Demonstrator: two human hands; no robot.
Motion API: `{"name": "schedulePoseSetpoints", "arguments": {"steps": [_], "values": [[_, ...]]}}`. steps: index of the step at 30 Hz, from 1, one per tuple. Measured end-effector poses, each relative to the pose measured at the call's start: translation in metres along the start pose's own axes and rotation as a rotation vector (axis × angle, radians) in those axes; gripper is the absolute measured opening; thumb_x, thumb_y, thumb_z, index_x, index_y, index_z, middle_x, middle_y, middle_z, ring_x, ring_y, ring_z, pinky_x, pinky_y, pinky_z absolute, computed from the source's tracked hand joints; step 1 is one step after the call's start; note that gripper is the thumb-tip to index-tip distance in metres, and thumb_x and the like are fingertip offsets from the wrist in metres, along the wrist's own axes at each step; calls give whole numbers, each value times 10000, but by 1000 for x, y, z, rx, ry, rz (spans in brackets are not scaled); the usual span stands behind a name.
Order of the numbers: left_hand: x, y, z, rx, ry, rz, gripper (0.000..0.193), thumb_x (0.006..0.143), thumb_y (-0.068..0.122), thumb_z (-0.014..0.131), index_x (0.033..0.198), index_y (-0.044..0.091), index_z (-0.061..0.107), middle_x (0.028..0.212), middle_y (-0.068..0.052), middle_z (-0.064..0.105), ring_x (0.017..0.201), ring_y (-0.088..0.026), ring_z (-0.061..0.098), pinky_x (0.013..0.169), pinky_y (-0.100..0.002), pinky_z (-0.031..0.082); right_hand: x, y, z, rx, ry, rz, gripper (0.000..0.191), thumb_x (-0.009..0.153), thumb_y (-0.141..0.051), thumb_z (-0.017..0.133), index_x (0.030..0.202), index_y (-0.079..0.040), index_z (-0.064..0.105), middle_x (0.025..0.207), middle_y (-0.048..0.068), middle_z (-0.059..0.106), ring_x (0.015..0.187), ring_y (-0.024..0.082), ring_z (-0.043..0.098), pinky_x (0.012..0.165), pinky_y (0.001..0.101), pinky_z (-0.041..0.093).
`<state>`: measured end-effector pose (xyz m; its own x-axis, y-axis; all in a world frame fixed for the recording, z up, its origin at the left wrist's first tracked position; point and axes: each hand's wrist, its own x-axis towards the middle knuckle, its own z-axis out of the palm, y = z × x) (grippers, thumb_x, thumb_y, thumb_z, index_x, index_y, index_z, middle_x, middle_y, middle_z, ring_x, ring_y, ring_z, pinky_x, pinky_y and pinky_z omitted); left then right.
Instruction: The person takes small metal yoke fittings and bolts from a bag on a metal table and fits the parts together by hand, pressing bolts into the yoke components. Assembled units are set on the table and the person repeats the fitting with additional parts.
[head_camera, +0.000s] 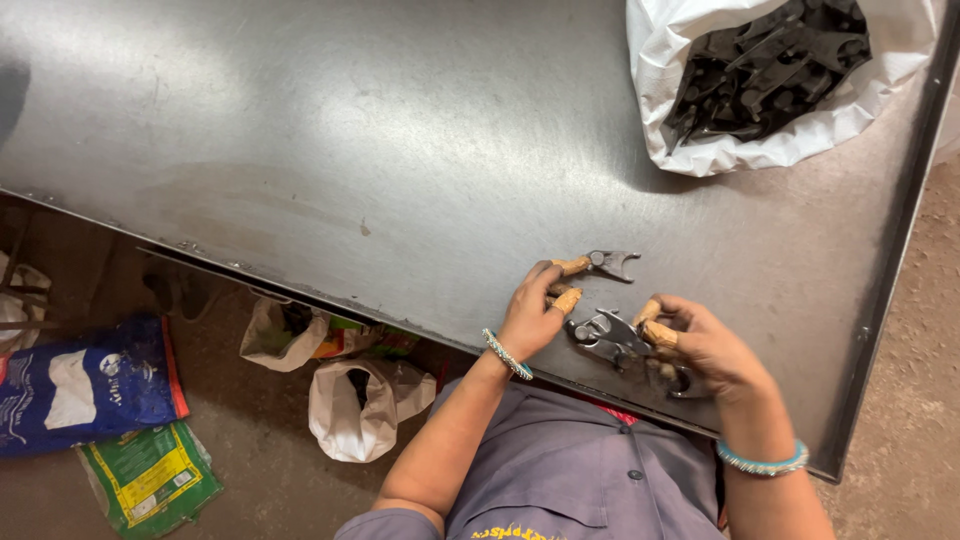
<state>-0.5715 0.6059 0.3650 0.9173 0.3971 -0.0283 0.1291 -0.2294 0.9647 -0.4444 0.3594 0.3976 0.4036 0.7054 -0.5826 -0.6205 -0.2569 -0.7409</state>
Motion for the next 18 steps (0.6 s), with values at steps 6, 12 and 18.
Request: {"name": "schedulePoseSetpoints", "arguments": {"steps": [6,12,18], "values": [[-4,11,-5,-54,30,6,395,887,40,693,1257,-53,589,1269,-154,624,1012,-278,701,853,-355,568,-9,-87,10,327,192,-610,278,892,-104,753,1132,-83,615,1026,134,722,852,213,681,717,313,563],[-3,21,-9,-192,73,-128,359,934,37,664,1283,-24,610,1257,-119,634,934,-218,716,753,-297,607,25,-84,88,-941,426,-563,485,702,3,821,1151,-97,666,1118,145,646,990,283,631,858,392,537],[-6,35,-17,-180,103,-105,482,914,41,690,1383,30,580,1252,-94,698,1009,-174,696,801,-289,596,53,-47,87,-1249,609,-613,424,710,98,798,1092,-41,676,1183,152,661,1050,343,566,919,428,502]]}}
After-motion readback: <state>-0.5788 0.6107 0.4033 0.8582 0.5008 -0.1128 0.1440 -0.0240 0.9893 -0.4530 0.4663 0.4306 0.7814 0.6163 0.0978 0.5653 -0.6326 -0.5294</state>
